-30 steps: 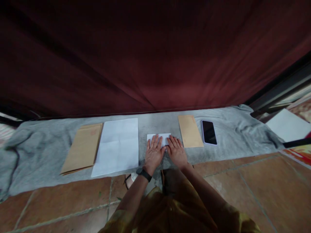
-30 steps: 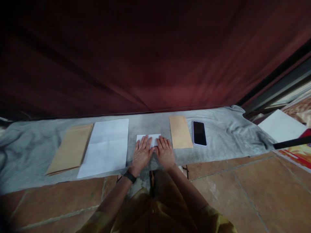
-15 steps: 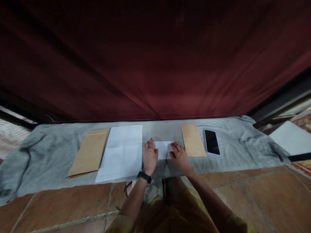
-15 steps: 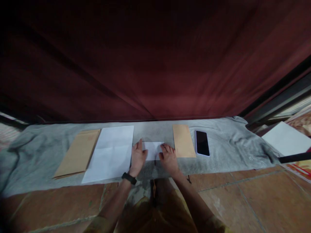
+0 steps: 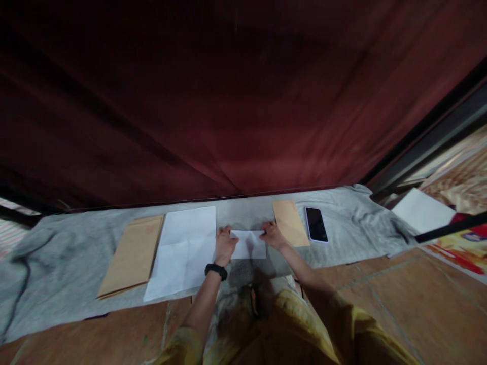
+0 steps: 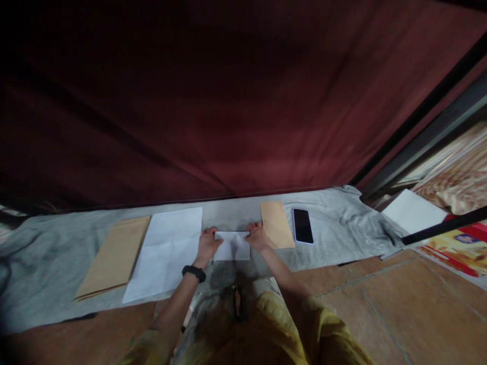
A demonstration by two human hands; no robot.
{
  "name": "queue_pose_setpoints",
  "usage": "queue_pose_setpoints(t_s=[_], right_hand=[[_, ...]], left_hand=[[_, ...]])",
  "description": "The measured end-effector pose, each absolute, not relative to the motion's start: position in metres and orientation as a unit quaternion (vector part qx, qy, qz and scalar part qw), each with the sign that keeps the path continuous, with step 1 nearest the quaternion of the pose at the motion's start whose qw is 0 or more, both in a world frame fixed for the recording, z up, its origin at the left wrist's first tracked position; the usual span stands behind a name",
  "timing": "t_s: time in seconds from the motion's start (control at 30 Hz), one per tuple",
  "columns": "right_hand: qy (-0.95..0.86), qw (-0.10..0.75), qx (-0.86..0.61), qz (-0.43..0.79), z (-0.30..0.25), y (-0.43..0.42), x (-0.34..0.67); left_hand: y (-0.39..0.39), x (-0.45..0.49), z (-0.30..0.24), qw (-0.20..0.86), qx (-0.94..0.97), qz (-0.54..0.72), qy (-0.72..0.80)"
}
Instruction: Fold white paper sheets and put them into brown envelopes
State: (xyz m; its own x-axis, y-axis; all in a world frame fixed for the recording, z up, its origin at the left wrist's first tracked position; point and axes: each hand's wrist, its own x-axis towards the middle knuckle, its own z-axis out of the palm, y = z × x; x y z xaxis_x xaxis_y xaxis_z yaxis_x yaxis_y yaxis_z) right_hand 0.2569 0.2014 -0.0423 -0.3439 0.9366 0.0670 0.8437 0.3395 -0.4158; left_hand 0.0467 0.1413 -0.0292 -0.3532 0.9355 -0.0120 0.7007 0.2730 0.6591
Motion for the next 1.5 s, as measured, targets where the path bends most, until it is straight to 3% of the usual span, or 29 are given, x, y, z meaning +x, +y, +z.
queue_pose_setpoints(t_s=[0.4,0.57,0.7,0.8,0.93,1.5], right_hand=[[-0.793,0.165,-0.522,0.268,-0.003,0.192,0.268],[-0.804,0.264,-0.486,0.219,0.028,0.193,0.275],[-0.857,0.255,-0.431,0.124,0.03,0.167,0.283],[-0.896,0.19,-0.39,0.096,0.009,0.136,0.292],[-0.911,0.18,-0.352,0.116,-0.024,0.104,0.302],[-0.848,0.192,-0.441,0.223,-0.043,0.111,0.308]], left_hand=[[0.14,0.048,0.018,0.274,0.561,0.381,0.682],[0.132,0.045,0.05,0.204,0.607,0.423,0.641],[0.102,0.048,0.051,0.079,0.714,0.325,0.615],[0.072,0.055,0.028,0.056,0.784,0.213,0.581],[0.046,0.062,-0.007,0.039,0.803,0.144,0.577],[0.072,0.049,-0.02,0.197,0.76,0.176,0.594]])
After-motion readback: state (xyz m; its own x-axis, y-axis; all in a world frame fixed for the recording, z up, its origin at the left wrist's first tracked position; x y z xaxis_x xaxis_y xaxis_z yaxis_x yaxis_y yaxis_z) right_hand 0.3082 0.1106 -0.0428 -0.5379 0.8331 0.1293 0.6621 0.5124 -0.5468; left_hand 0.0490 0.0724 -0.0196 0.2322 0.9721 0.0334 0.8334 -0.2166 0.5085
